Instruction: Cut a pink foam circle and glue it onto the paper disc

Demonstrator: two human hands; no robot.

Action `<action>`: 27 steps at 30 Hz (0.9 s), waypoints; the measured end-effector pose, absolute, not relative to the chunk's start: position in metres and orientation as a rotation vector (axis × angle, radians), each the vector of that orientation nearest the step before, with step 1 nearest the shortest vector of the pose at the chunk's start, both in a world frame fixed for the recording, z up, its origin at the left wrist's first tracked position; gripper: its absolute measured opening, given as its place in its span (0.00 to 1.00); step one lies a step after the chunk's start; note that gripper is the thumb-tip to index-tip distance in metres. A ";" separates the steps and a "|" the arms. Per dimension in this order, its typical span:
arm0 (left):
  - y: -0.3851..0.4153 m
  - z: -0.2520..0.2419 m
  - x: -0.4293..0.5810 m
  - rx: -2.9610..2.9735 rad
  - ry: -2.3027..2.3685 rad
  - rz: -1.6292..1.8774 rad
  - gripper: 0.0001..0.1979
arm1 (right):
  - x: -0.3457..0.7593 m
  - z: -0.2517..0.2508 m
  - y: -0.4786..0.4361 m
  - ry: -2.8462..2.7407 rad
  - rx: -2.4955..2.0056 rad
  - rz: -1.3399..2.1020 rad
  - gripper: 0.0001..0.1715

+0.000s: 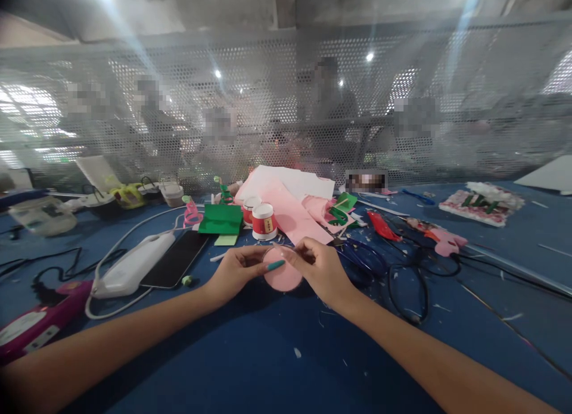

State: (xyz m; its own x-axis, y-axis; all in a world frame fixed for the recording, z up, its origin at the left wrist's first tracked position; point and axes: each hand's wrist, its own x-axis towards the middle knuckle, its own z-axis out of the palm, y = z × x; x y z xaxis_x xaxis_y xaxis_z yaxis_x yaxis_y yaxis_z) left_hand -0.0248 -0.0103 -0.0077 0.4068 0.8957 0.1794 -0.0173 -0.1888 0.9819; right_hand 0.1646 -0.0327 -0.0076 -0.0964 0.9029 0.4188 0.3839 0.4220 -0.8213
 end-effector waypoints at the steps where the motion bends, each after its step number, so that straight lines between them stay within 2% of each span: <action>1: -0.011 -0.007 -0.025 1.540 0.810 0.992 0.22 | 0.165 -0.008 -0.032 -1.682 -1.128 0.666 0.21; 8: -0.012 -0.006 -0.023 1.564 0.808 0.940 0.21 | 0.165 -0.006 -0.034 -1.655 -1.126 0.625 0.21; 14: -0.010 -0.007 -0.022 1.489 0.817 0.951 0.15 | 0.164 -0.007 -0.035 -1.637 -1.137 0.602 0.22; 20: -0.006 -0.007 -0.023 1.411 0.837 1.066 0.15 | 0.163 -0.010 -0.035 -1.699 -1.094 0.936 0.20; 27: -0.009 -0.003 -0.024 1.387 0.783 1.032 0.17 | 0.164 -0.005 -0.036 -1.721 -1.045 1.006 0.21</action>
